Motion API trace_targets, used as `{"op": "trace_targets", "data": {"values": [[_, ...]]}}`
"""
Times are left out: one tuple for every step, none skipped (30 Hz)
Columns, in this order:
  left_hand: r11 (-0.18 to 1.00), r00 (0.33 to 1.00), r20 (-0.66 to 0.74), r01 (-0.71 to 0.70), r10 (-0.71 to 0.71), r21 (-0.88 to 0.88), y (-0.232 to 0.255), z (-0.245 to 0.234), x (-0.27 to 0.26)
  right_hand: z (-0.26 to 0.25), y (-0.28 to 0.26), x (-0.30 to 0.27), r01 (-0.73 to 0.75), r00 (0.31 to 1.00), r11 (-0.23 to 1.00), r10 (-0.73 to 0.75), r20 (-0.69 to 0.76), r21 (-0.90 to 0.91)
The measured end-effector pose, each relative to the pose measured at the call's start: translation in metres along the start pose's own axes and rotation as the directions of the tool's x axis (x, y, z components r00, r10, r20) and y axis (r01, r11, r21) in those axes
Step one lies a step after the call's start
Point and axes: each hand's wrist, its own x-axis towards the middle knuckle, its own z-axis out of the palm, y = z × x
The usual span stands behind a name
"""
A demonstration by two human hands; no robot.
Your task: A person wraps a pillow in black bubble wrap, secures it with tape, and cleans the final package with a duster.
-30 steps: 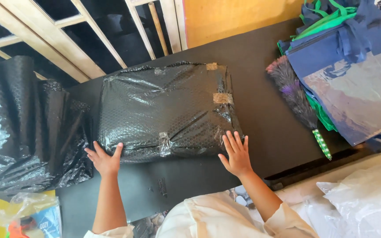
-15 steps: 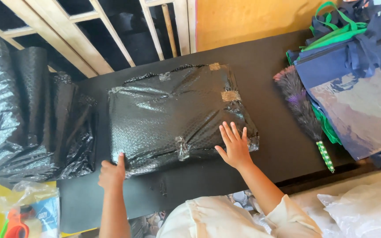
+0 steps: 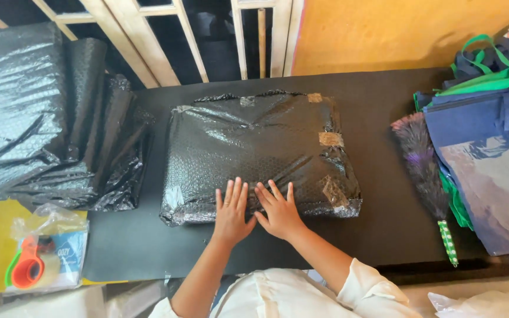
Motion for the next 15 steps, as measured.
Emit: {"op": "trace_targets", "data": {"values": [[1.0,1.0,0.002,0.011,-0.011,0.001,-0.01,-0.007,-0.007,-0.009,0.002,0.001,0.008,1.0,1.0,-0.008,0.007,0.005],[0.992,0.989,-0.081,0.125,-0.124,0.004,-0.02,-0.014,-0.015,-0.019,0.004,0.003,-0.028,0.999,1.0,0.028,0.02,0.003],[0.975,0.961,-0.169,0.223,-0.22,0.001,-0.032,-0.022,-0.017,-0.028,0.008,0.008,-0.071,0.997,0.997,0.071,0.021,-0.004],[0.975,0.961,-0.172,0.221,-0.217,0.004,-0.048,-0.022,-0.025,-0.036,0.018,0.005,-0.07,0.997,0.998,0.07,0.016,-0.003],[0.944,0.931,-0.187,0.328,-0.314,0.046,-0.063,-0.021,-0.033,-0.043,0.027,0.002,-0.148,0.989,0.987,0.146,-0.033,-0.058],[0.898,0.89,-0.206,0.43,-0.407,0.087,-0.079,-0.02,-0.041,-0.05,0.037,-0.001,-0.227,0.972,0.968,0.218,-0.086,-0.108],[0.897,0.889,-0.205,0.433,-0.409,0.087,-0.089,-0.015,-0.047,-0.048,0.05,-0.009,-0.225,0.973,0.968,0.217,-0.084,-0.107],[0.897,0.894,-0.151,0.435,-0.421,0.078,-0.099,-0.009,-0.053,-0.045,0.063,-0.017,-0.32,0.947,0.935,0.308,-0.096,-0.154],[0.896,0.897,-0.096,0.438,-0.431,0.067,-0.109,-0.003,-0.058,-0.043,0.077,-0.025,-0.411,0.911,0.889,0.396,-0.113,-0.201],[0.896,0.896,-0.095,0.44,-0.433,0.065,-0.107,-0.005,-0.058,-0.042,0.079,-0.03,-0.41,0.912,0.889,0.395,-0.111,-0.203],[0.883,0.888,-0.056,0.46,-0.457,0.095,-0.107,-0.009,-0.055,-0.04,0.082,-0.032,-0.418,0.908,0.887,0.411,-0.077,-0.195],[0.869,0.877,-0.018,0.479,-0.481,0.126,-0.107,-0.012,-0.052,-0.039,0.084,-0.035,-0.427,0.903,0.885,0.426,-0.043,-0.187],[0.868,0.876,-0.021,0.48,-0.481,0.125,-0.112,-0.019,-0.047,-0.042,0.085,-0.034,-0.425,0.904,0.886,0.425,-0.046,-0.187],[0.859,0.866,-0.021,0.498,-0.499,0.116,-0.117,-0.027,-0.041,-0.044,0.086,-0.033,-0.467,0.883,0.859,0.465,-0.06,-0.208],[0.852,0.858,-0.015,0.513,-0.514,0.107,-0.121,-0.033,-0.035,-0.047,0.087,-0.035,-0.511,0.858,0.828,0.509,-0.074,-0.23]]}}
